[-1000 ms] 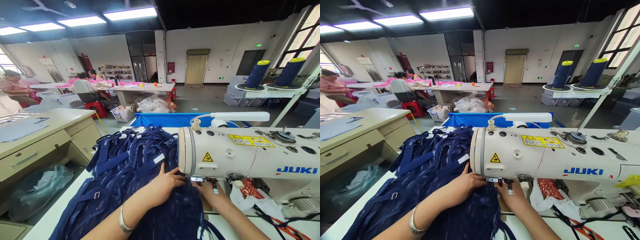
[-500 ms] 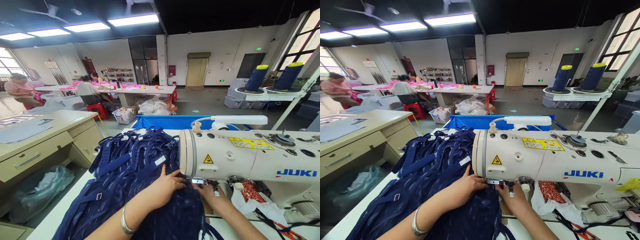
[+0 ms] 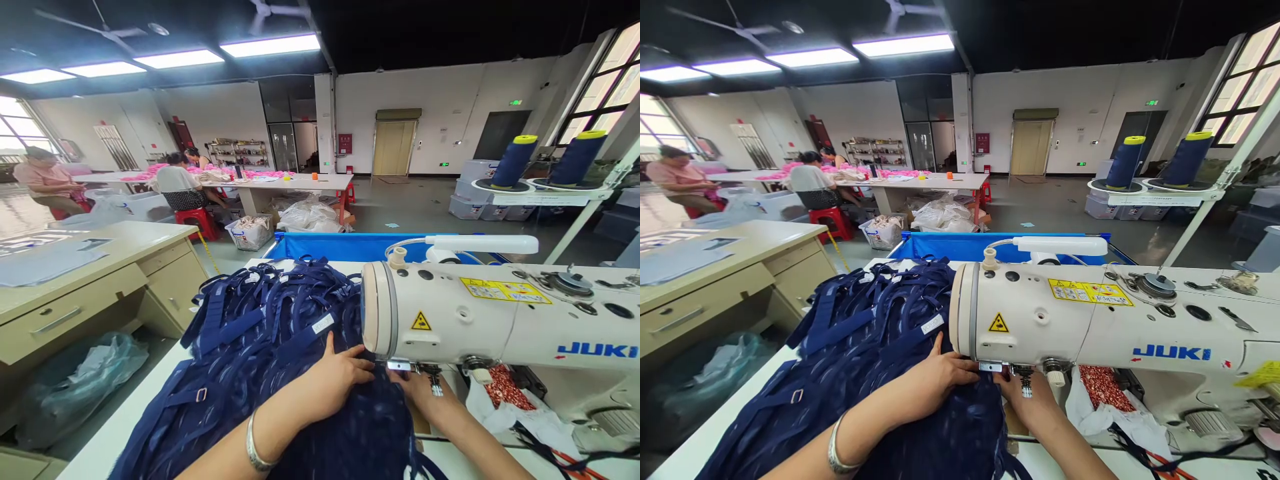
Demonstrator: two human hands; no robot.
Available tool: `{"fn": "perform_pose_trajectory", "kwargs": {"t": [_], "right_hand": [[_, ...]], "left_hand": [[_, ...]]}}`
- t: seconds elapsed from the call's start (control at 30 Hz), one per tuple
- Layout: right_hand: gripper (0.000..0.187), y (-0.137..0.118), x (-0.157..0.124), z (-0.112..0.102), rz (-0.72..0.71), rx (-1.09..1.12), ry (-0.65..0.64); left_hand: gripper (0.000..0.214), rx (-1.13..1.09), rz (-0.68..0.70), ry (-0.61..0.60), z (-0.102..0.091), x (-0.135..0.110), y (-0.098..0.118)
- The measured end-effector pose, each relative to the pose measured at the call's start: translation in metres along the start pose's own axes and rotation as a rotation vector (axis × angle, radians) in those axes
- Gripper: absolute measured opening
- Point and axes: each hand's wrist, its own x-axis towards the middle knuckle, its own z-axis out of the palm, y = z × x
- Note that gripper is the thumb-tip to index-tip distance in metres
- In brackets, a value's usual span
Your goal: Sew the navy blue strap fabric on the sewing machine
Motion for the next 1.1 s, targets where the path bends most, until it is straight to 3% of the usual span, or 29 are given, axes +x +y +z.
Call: {"fn": "perform_pose_trajectory", "kwargs": {"t": [0.4,0.77,1.1], "right_hand": [[0.031,0.008,0.002,0.008,0.010,-0.030,0.045],[0.031,0.008,0.004,0.011,0.035,-0.043,0.052],[0.040,-0.028,-0.012,-0.032,0.007,-0.078,-0.068]], "left_hand": [[0.056,0.031,-0.022,-0.003,-0.004,0.000,0.007],[0.062,0.050,-0.016,-0.004,-0.004,-0.001,0.006],[0.059,0.037,-0.007,0.011,-0.004,-0.002,0.006]]}}
